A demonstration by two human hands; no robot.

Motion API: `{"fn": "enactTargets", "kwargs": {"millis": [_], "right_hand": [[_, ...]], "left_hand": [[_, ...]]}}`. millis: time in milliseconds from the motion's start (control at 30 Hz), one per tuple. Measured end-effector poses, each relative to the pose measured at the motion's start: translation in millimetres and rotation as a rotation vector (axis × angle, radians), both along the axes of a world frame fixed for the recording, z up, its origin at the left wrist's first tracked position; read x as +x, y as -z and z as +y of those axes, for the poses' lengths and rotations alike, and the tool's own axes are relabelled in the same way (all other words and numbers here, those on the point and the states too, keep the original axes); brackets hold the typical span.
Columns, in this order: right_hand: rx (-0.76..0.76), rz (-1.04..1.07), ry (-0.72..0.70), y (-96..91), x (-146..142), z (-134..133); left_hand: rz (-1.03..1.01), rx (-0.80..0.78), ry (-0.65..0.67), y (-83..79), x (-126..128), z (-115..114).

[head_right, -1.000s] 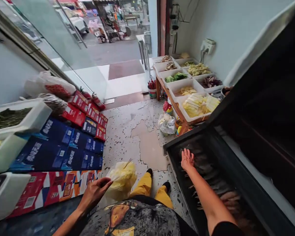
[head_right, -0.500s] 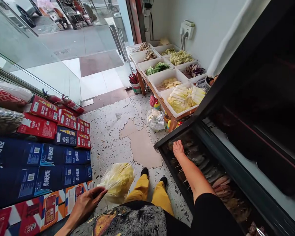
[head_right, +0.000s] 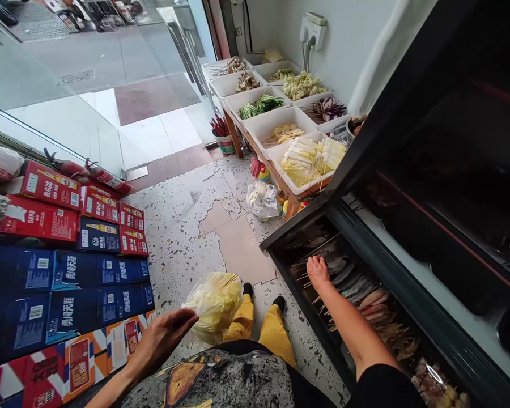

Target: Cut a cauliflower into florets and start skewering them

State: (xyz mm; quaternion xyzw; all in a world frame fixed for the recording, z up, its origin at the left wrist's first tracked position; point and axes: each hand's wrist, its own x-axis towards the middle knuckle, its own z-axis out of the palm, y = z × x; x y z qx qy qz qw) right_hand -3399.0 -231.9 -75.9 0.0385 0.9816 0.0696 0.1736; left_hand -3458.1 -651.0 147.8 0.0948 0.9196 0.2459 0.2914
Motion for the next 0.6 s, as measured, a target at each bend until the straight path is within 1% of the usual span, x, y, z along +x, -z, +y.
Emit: {"fn": "enactTargets", "kwargs": {"millis": [133, 233, 300, 333, 367, 433, 467, 533, 567, 600], "right_hand": [[-0.041, 0.008, 0.044, -15.9, 52, 6], [-0.103, 0.02, 0.133, -26.1, 83, 11], [-0.135, 0.038, 0.235, -28.9, 100, 3], [-0.137, 0.046, 0.282, -29.1, 106, -7], [-0.188, 0.06, 0.349, -28.8, 111, -22], [-0.383, 0.076, 0.484, -28.2, 117, -63], [-0.67, 0.102, 0.63, -28.2, 117, -88], [-0.964, 0.092, 0.706, -27.5, 110, -138], [-1.269, 0.168, 0.836, -25.5, 104, -159], [-1.512, 0.224, 0.941, -21.5, 95, -175]], "left_hand": [[0.003, 0.056, 0.125, 6.8, -5, 18], [0.031, 0.141, 0.252, 10.6, -11, 42], [0.047, 0.215, 0.351, 11.8, -15, 64], [0.057, 0.258, 0.403, 12.4, -18, 76], [0.061, 0.303, 0.458, 13.4, -20, 90], [0.098, 0.414, 0.564, 17.4, -24, 121], [0.119, 0.46, 0.609, 20.7, -26, 137], [0.17, 0.504, 0.682, 30.4, -29, 168], [0.192, 0.497, 0.722, 36.9, -30, 183], [0.214, 0.48, 0.757, 44.4, -31, 196]]}}
